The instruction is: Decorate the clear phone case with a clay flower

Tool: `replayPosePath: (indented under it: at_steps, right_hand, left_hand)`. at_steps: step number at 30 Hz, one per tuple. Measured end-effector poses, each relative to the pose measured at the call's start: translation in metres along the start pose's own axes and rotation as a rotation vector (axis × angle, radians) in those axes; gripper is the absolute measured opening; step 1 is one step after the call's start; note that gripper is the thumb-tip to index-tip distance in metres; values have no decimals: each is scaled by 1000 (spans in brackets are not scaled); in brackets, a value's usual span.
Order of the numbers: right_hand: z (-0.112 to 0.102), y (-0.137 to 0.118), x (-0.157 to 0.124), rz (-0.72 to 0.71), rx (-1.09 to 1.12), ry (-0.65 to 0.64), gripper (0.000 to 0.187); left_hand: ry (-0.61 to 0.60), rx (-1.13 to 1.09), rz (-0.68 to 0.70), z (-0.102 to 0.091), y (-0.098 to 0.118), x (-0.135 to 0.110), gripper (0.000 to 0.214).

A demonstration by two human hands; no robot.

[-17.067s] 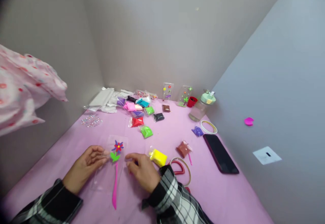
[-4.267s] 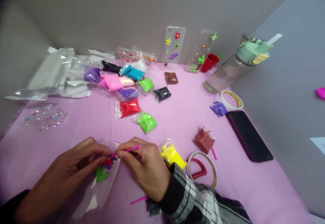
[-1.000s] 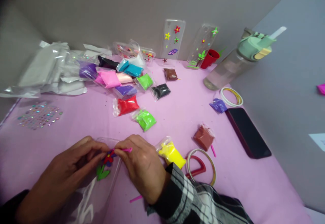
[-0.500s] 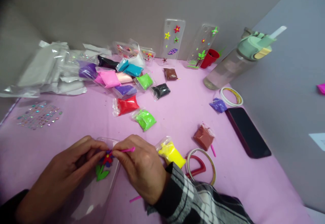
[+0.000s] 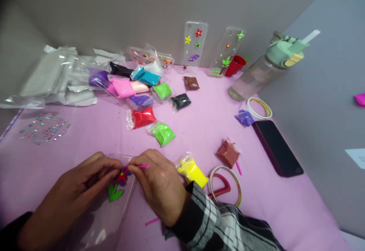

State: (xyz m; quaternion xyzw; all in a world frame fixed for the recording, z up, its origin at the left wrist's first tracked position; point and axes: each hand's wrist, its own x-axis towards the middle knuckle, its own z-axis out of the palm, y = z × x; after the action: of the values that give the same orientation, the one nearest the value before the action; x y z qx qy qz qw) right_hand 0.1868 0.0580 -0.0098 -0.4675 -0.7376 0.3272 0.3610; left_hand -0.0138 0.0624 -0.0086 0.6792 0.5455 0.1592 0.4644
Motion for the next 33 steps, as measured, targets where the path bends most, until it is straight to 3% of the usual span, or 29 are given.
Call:
replayPosePath:
  at_steps: [7, 16, 22, 33]
  right_hand:
    - [-8, -9, 9, 93, 153, 62, 20]
    - [-4, -21, 19, 7, 131, -67, 21]
    - [-2, -15, 18, -31, 26, -55, 17]
    - [-1, -18, 20, -52, 66, -85, 18]
  left_hand:
    - [125, -25, -56, 1, 1, -3, 33]
    - [63, -8, -47, 0, 1, -5, 38]
    - [74, 12, -20, -1, 0, -6, 37]
    - [88, 32, 15, 0, -1, -8, 35]
